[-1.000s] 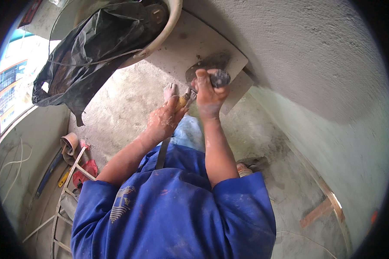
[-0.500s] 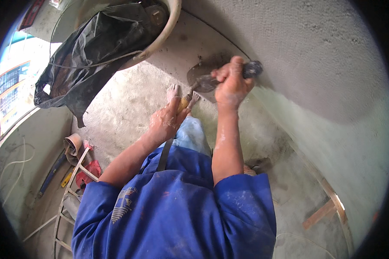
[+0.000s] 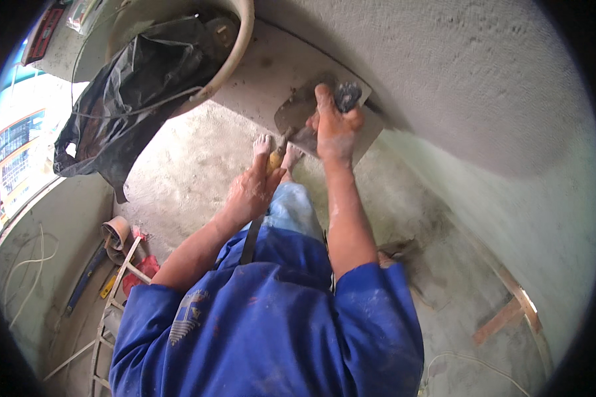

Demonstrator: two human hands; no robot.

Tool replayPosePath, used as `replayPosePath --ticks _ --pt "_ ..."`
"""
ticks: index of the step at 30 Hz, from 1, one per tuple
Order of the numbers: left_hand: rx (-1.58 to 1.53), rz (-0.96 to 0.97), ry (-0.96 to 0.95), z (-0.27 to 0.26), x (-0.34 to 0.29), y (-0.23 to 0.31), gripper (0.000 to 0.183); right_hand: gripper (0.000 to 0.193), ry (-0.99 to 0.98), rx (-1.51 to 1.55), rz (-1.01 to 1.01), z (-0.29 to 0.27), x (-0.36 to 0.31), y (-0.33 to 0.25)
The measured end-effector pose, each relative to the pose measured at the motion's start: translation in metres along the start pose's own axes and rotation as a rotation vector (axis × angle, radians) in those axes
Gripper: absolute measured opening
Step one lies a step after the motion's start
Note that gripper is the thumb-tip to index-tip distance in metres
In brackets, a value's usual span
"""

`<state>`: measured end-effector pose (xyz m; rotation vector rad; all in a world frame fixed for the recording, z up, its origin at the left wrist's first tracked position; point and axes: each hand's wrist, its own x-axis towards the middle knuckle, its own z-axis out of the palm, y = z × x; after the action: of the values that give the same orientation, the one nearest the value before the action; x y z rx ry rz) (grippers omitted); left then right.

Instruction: The person scoops plaster from a bucket and applies it to a wall using a trowel and a smaller finishing tool. They smooth the surface, scrape excess material, and later wash their hands in a bucket of water.

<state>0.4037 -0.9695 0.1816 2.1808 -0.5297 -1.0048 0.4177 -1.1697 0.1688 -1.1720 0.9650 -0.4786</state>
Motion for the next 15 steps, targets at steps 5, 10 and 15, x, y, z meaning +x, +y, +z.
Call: replayPosePath --ticks 5,10,15 --pt "-0.003 -0.052 -0.012 0.0 -0.001 0.001 0.062 0.042 0.02 0.087 -0.207 -0.003 0.016 -0.03" --pt "0.041 -0.04 -0.033 0.004 -0.006 -0.004 0.06 0.036 -0.018 -0.058 -0.028 -0.001 0.002 -0.003" --pt "0.017 -0.033 -0.011 0.003 -0.002 -0.003 0.058 0.043 -0.003 0.018 -0.216 -0.002 0.023 -0.027"
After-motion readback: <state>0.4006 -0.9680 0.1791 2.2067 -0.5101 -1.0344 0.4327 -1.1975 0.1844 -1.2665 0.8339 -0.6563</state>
